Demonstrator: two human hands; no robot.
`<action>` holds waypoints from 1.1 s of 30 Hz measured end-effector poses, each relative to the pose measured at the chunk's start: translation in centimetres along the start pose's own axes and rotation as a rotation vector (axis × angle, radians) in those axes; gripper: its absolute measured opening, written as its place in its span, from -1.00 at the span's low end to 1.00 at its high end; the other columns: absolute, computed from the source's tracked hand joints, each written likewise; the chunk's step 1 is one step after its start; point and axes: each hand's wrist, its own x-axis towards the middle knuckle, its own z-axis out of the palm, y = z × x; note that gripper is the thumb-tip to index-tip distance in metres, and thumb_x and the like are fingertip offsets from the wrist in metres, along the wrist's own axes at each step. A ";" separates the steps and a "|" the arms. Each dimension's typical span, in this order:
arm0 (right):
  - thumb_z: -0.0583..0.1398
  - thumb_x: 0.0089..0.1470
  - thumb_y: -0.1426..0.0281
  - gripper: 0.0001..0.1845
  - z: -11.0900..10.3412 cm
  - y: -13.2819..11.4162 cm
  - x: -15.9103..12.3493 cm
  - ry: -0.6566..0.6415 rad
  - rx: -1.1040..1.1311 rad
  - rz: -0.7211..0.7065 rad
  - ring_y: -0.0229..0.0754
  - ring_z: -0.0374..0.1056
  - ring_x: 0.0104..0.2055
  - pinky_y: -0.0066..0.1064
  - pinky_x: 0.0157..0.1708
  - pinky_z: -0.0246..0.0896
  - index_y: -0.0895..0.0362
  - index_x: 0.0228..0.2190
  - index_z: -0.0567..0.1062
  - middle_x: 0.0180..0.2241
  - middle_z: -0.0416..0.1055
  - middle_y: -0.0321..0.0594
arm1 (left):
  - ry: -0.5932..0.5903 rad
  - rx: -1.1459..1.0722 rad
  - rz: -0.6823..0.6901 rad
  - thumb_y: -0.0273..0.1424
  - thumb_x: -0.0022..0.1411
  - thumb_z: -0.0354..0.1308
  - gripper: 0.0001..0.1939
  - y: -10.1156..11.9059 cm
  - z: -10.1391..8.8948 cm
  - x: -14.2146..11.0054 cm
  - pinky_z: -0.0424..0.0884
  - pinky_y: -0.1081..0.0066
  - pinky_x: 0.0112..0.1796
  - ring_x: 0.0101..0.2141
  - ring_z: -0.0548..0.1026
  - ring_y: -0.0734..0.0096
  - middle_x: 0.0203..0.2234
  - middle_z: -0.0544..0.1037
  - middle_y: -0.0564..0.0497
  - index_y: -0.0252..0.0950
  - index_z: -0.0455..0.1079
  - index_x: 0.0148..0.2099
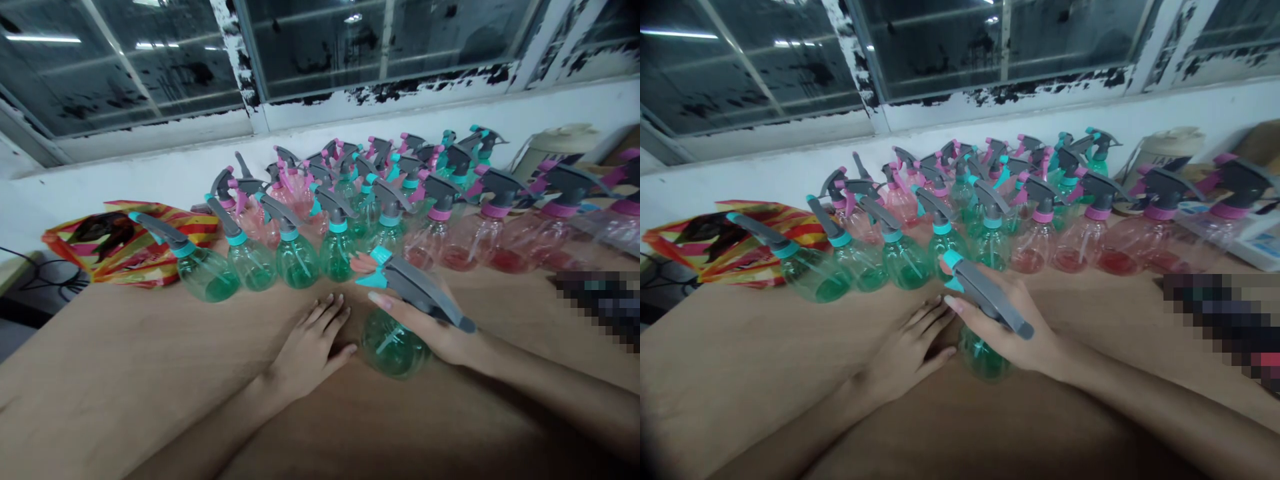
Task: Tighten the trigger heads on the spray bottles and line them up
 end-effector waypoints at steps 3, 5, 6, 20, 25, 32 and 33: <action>0.19 0.11 0.25 -0.85 0.1 -0.2 0.1 0.023 0.033 0.022 -0.15 0.38 -0.37 -0.31 -0.31 0.32 -0.02 -0.25 0.43 -0.41 0.42 -0.30 | -0.003 0.011 -0.001 -0.15 0.35 0.00 -0.42 0.0 0.0 0.0 0.11 0.12 0.18 0.24 0.12 0.14 0.21 0.26 -0.20 -0.44 0.15 0.26; 0.19 0.11 0.28 -0.79 0.1 -0.2 0.2 0.014 0.065 0.009 -0.12 0.41 -0.26 -0.28 -0.21 0.33 -0.03 -0.17 0.43 -0.28 0.47 -0.25 | -0.011 0.017 -0.001 -0.15 0.35 0.00 -0.42 0.0 -0.1 0.1 0.11 0.12 0.18 0.24 0.13 0.14 0.21 0.25 -0.21 -0.45 0.15 0.25; 0.20 0.11 0.29 -0.77 0.1 -0.3 0.2 0.007 0.074 0.007 -0.11 0.42 -0.23 -0.26 -0.18 0.33 -0.03 -0.15 0.43 -0.24 0.48 -0.24 | -0.017 0.018 -0.001 -0.15 0.35 0.01 -0.42 0.0 -0.1 0.1 0.11 0.12 0.18 0.24 0.13 0.14 0.21 0.25 -0.20 -0.44 0.15 0.25; 0.17 0.14 0.33 -0.72 -0.3 0.4 0.3 -0.072 0.139 -0.005 -0.11 0.41 -0.08 -0.21 0.00 0.29 -0.04 -0.07 0.45 -0.09 0.47 -0.23 | -0.013 -0.009 -0.002 -0.13 0.36 -0.02 -0.42 0.0 0.0 0.0 0.10 0.10 0.19 0.25 0.10 0.14 0.20 0.26 -0.20 -0.43 0.15 0.25; 0.16 0.15 0.29 -0.84 -0.3 -0.1 0.5 -0.067 0.121 -0.016 -0.18 0.43 -0.23 -0.33 -0.18 0.34 0.02 -0.24 0.50 -0.25 0.49 -0.26 | -0.015 -0.003 -0.005 -0.14 0.36 -0.02 -0.43 0.0 -0.2 0.0 0.14 0.10 0.17 0.23 0.16 0.12 0.19 0.28 -0.21 -0.44 0.16 0.25; 0.17 0.13 0.22 -0.83 -0.1 0.3 0.2 -0.004 0.063 0.015 -0.23 0.39 -0.40 -0.38 -0.39 0.30 0.04 -0.39 0.46 -0.42 0.46 -0.31 | 0.008 -0.027 -0.005 -0.13 0.37 -0.06 -0.47 0.0 -0.4 0.0 0.18 0.10 0.15 0.21 0.19 0.13 0.19 0.30 -0.17 -0.34 0.16 0.25; 0.17 0.13 0.22 -0.83 -0.2 0.3 0.3 -0.011 0.067 0.006 -0.23 0.39 -0.40 -0.38 -0.38 0.30 0.04 -0.39 0.46 -0.42 0.46 -0.31 | 0.009 -0.029 -0.004 -0.13 0.37 -0.06 -0.47 0.0 -0.4 0.0 0.18 0.09 0.14 0.21 0.19 0.12 0.18 0.30 -0.18 -0.35 0.16 0.24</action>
